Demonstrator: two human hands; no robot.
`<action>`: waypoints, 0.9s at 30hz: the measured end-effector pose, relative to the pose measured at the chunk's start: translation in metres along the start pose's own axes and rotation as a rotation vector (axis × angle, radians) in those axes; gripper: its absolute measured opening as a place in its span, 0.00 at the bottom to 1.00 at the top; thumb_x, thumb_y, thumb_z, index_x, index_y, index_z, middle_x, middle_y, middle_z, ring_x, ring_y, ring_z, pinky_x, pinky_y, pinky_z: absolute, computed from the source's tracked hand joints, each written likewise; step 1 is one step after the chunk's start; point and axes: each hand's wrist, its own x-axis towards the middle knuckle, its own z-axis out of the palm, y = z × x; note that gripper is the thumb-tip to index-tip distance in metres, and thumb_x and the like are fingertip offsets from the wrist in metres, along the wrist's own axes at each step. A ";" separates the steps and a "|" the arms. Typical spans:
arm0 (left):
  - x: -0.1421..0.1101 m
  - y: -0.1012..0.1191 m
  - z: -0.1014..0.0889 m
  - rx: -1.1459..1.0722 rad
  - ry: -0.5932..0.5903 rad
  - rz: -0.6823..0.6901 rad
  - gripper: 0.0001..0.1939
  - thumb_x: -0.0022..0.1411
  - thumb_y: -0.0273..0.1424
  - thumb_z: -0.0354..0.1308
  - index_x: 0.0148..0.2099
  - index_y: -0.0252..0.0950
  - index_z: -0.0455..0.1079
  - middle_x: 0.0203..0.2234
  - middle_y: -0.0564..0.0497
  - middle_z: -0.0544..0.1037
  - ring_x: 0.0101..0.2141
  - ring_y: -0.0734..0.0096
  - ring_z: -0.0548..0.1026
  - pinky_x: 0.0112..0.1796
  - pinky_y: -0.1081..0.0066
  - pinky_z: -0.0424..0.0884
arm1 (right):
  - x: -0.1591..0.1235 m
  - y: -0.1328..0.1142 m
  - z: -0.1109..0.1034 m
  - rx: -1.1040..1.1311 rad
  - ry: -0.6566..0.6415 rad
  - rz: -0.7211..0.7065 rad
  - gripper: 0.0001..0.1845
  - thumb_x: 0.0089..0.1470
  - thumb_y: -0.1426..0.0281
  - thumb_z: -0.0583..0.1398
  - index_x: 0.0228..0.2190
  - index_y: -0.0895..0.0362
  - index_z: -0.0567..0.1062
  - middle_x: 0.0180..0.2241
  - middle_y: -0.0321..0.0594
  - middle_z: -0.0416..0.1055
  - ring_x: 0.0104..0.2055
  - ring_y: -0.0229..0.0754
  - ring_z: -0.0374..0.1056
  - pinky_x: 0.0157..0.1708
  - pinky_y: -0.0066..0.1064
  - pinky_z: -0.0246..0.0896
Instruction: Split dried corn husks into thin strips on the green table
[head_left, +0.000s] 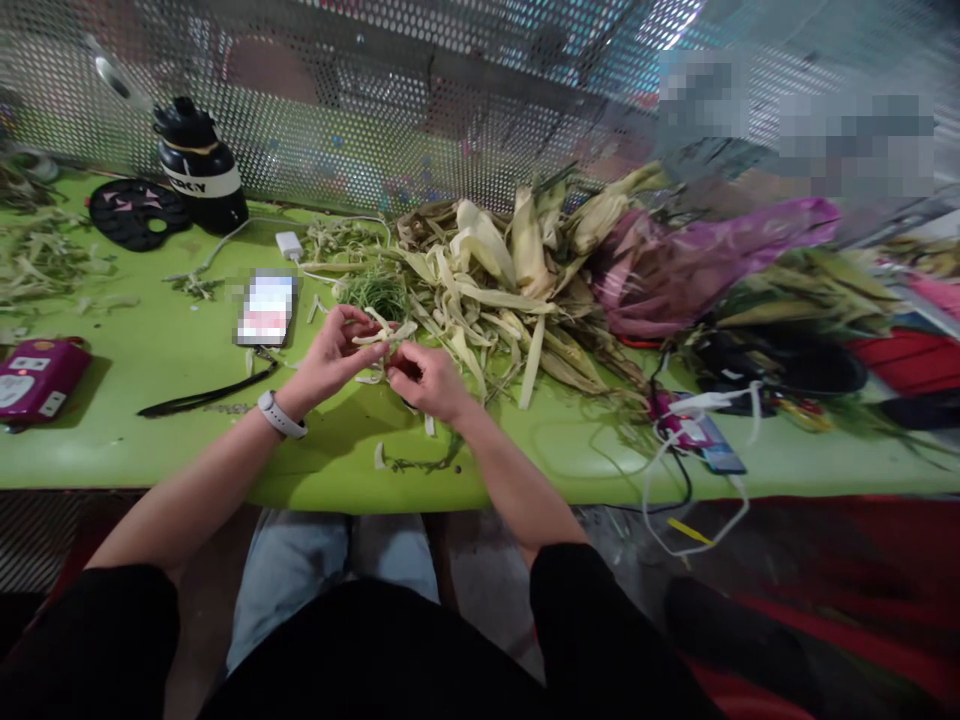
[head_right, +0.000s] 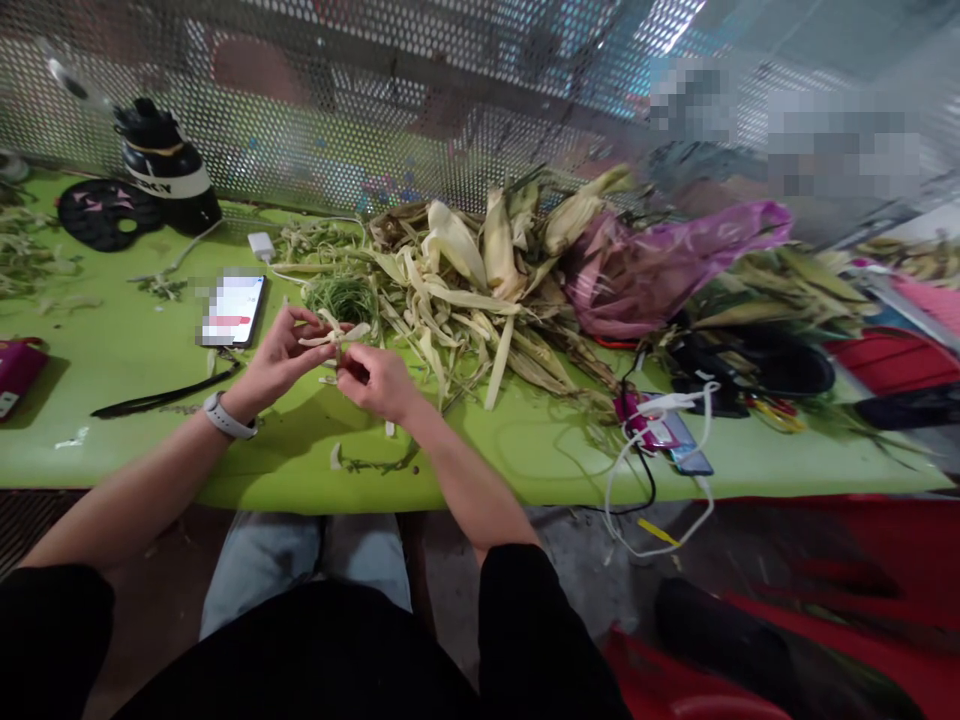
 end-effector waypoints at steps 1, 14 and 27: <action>0.000 -0.001 0.000 0.050 0.040 -0.002 0.20 0.58 0.35 0.67 0.44 0.37 0.60 0.39 0.49 0.74 0.39 0.72 0.75 0.38 0.72 0.74 | 0.000 0.001 0.002 -0.042 0.013 -0.039 0.07 0.53 0.67 0.57 0.25 0.55 0.67 0.21 0.33 0.64 0.23 0.34 0.56 0.26 0.29 0.53; -0.001 -0.006 0.009 -0.060 0.092 -0.155 0.16 0.60 0.39 0.65 0.45 0.35 0.74 0.32 0.51 0.78 0.34 0.73 0.75 0.36 0.71 0.71 | 0.000 0.021 0.016 -0.510 0.070 -0.285 0.10 0.62 0.69 0.54 0.34 0.57 0.75 0.33 0.43 0.76 0.33 0.40 0.69 0.33 0.30 0.60; -0.001 -0.018 0.018 -0.613 0.090 -0.393 0.09 0.52 0.31 0.71 0.38 0.37 0.80 0.32 0.53 0.80 0.33 0.77 0.74 0.36 0.76 0.70 | 0.001 0.020 0.019 -0.629 0.088 -0.264 0.15 0.65 0.65 0.54 0.38 0.57 0.79 0.39 0.46 0.75 0.36 0.42 0.69 0.33 0.31 0.62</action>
